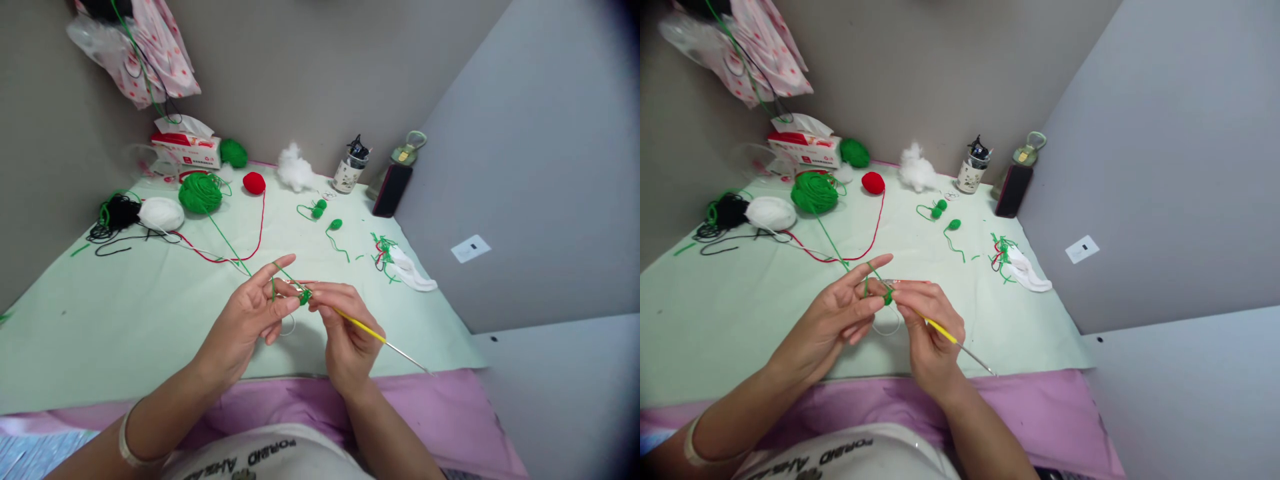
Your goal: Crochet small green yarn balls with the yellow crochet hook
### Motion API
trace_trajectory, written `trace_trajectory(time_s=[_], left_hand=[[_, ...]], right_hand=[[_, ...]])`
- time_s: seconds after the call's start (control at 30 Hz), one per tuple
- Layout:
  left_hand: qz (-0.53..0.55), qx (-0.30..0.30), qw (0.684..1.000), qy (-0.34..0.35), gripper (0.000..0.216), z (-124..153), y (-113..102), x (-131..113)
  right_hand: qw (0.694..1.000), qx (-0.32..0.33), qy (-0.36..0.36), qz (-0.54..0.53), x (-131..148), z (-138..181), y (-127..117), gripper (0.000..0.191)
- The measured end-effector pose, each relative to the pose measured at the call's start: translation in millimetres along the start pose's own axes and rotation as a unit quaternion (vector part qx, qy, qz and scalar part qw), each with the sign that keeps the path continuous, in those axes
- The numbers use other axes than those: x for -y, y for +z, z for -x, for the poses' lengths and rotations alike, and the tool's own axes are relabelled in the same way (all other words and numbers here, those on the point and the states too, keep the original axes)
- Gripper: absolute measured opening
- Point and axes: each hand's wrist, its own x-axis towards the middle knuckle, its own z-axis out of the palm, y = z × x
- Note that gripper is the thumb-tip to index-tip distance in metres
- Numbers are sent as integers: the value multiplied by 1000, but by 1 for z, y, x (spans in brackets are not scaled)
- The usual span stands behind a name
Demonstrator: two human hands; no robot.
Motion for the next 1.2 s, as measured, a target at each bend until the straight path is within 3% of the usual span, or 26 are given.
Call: trace_trajectory(time_s=[0.2,0.33,0.4,0.47,0.53,0.63,0.7,0.77,0.87,1.0,1.2], left_hand=[[39,11,999,-36,52,-1,0,-5],[42,1,998,-39,46,1,0,-7],[22,-14,999,-22,48,3,-1,-6],[-11,-25,1000,10,52,3,0,-2],[-26,-28,999,34,57,4,0,2],[26,-5,1000,-6,59,2,-1,4],[76,16,995,-61,53,1,-3,4],[103,28,990,-92,47,-1,-4,2],[96,14,993,-69,42,-2,-3,0],[47,-4,999,-17,41,1,2,1],[-4,-10,1000,13,35,3,0,3]], right_hand=[[999,14,-43,6,4,-3,1,29],[994,51,36,-86,5,-10,-4,22],[994,69,48,-73,4,-12,-7,23],[996,94,1,6,3,-10,-8,24],[982,107,-100,123,0,-7,-8,28],[947,93,-211,225,-4,-3,-4,33],[965,74,-170,185,-4,-4,-2,30],[994,49,-60,74,-2,-9,-2,25],[995,20,58,-82,0,-14,-2,23],[996,61,45,-44,-1,-11,2,22],[999,42,16,-3,0,-4,4,26]])
